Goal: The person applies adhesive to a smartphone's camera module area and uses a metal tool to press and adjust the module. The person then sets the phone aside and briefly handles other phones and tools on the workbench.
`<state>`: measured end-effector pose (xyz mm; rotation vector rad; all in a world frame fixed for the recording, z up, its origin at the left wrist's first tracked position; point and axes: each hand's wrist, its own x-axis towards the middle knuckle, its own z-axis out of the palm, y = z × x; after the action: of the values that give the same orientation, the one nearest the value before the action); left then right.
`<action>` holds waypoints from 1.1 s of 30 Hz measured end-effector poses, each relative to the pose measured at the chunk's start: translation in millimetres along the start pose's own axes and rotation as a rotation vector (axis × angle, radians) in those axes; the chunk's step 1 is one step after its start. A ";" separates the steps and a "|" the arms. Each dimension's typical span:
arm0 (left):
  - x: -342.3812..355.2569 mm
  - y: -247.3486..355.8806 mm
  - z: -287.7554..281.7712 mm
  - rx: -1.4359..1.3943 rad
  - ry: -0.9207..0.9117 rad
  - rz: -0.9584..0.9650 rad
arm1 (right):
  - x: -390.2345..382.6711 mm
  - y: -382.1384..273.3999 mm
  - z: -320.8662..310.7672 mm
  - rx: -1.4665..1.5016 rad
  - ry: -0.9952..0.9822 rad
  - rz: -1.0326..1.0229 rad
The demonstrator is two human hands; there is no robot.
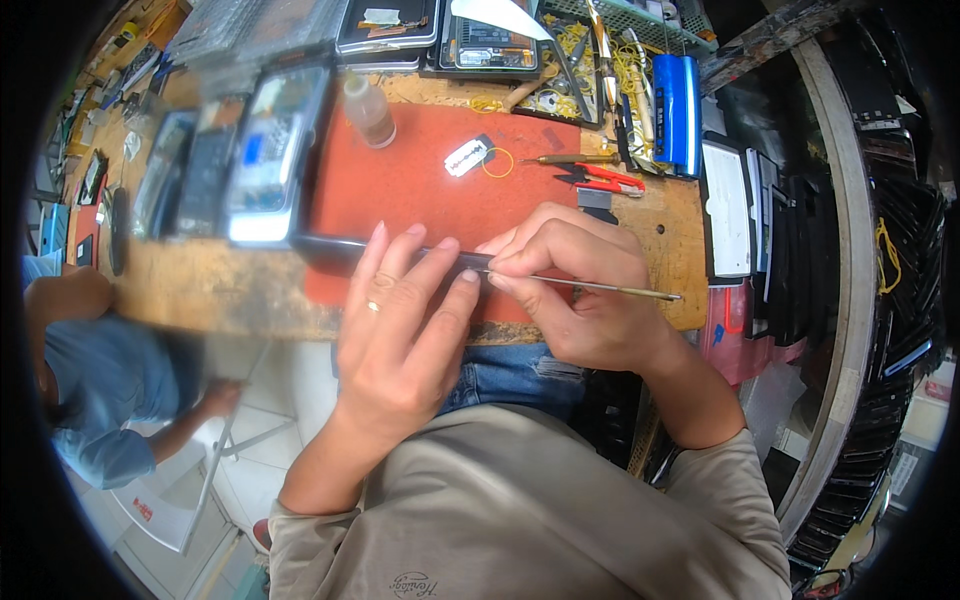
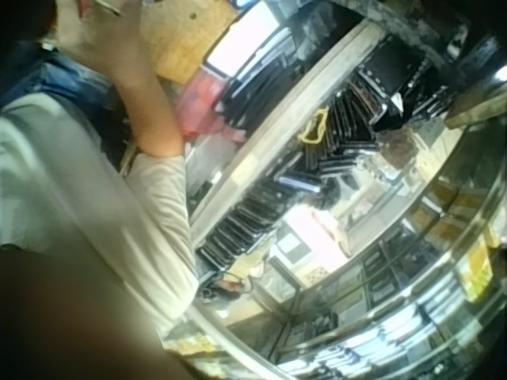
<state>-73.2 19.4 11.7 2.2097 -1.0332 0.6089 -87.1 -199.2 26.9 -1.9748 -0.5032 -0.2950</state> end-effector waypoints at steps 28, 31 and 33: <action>3.8 -5.3 -1.6 -0.051 -0.012 -0.055 | -7.7 16.2 9.4 -0.178 0.080 -0.342; 3.2 -5.4 -1.9 -0.056 -0.014 -0.055 | -6.7 15.7 7.4 -0.204 0.064 -0.365; 2.8 -5.5 -1.6 -0.057 -0.011 -0.055 | -5.6 15.2 6.3 -0.215 0.055 -0.373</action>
<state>-67.4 22.0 12.7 2.1860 -0.9802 0.5370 -84.9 -200.6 9.7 -2.0649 -0.8346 -0.6579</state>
